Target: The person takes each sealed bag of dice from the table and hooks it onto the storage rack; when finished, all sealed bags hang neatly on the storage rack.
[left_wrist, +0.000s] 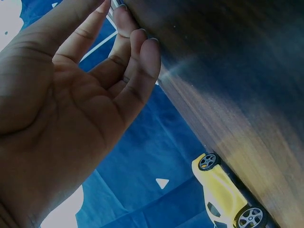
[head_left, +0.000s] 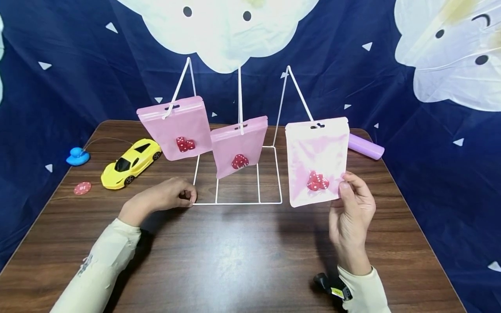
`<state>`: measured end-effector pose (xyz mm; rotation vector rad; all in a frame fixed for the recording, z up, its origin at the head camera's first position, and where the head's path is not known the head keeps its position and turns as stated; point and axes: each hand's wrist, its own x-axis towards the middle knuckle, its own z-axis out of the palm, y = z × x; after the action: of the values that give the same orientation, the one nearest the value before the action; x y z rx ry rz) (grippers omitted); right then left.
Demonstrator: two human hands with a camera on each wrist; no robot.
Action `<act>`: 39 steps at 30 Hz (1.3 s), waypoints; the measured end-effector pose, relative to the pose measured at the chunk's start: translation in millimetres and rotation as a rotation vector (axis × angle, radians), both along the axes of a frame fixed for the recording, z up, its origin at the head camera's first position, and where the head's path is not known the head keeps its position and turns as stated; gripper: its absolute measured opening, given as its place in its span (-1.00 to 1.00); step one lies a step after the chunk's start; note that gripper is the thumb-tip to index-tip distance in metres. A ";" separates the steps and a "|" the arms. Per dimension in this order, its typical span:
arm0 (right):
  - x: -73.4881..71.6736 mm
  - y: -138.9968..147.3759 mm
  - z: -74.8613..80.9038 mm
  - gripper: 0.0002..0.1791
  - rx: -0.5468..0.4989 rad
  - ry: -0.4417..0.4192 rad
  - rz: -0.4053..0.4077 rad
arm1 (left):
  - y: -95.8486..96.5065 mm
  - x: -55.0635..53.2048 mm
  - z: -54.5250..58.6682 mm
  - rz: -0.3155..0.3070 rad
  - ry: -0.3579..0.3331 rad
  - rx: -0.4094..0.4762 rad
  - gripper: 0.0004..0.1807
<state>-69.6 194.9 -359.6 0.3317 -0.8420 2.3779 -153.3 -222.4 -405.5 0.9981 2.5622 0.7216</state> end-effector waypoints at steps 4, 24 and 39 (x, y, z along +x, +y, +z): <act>0.0 -1.6 -0.7 -0.84 0.005 -0.014 -0.008 | -0.8 0.7 0.7 0.006 -0.001 -0.006 -0.75; -8.0 1.3 -10.6 -0.85 0.011 -0.227 -0.047 | -0.5 3.1 2.5 0.006 0.001 -0.016 -0.75; -9.7 4.8 -19.1 -0.83 0.058 -0.282 0.052 | 1.4 2.2 4.5 0.006 0.001 -0.015 -0.78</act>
<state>-79.3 199.8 -378.7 0.0394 -1.0420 2.4886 -151.1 -221.0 -401.0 0.9866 2.5690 0.7022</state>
